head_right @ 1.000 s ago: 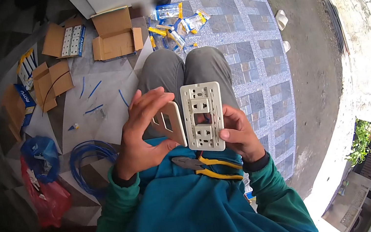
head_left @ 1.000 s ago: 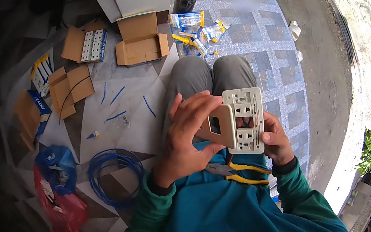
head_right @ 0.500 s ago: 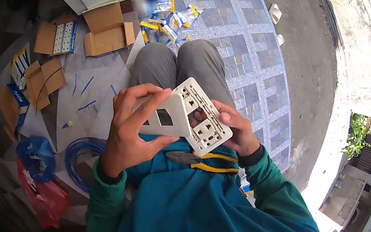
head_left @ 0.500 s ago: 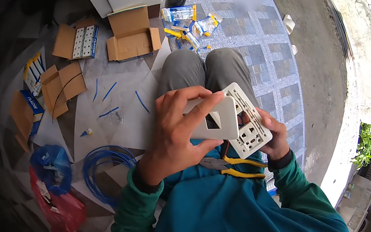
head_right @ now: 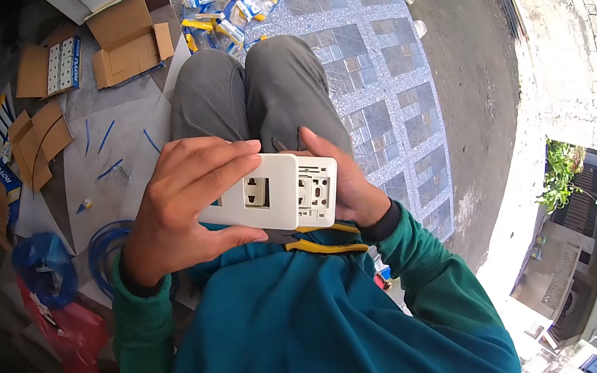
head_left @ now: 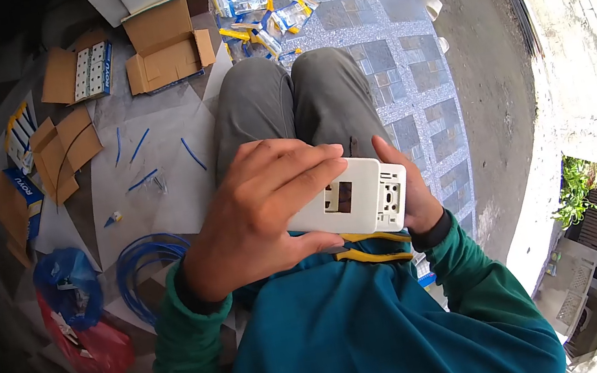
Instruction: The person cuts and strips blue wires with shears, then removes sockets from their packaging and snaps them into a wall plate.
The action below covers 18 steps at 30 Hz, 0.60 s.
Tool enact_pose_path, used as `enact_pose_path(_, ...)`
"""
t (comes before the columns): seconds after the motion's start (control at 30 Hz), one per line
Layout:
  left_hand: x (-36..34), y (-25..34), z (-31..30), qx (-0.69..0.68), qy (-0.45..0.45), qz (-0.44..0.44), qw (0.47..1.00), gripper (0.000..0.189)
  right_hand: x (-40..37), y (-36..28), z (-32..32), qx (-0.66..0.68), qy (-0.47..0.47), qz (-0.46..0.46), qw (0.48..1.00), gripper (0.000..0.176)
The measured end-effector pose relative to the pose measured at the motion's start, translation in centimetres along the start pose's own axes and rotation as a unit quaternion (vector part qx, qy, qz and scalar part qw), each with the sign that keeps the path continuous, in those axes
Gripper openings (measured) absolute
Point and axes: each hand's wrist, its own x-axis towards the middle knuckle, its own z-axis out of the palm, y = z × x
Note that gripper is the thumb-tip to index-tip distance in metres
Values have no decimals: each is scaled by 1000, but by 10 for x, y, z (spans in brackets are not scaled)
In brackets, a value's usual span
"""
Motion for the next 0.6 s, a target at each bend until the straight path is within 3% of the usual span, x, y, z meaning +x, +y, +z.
enact_pose_path(0.17,4,8,18,12,-11,-7,1000,71,10,6,1,43,-158,23,986,79)
enact_pose_path(0.5,3,11,22,4,-20,-20,1000,72,9,9,4,91,-184,36,978,83)
enact_pose_path(0.6,2,9,23,8,-18,-24,1000,72,3,12,3,53,-140,17,989,91)
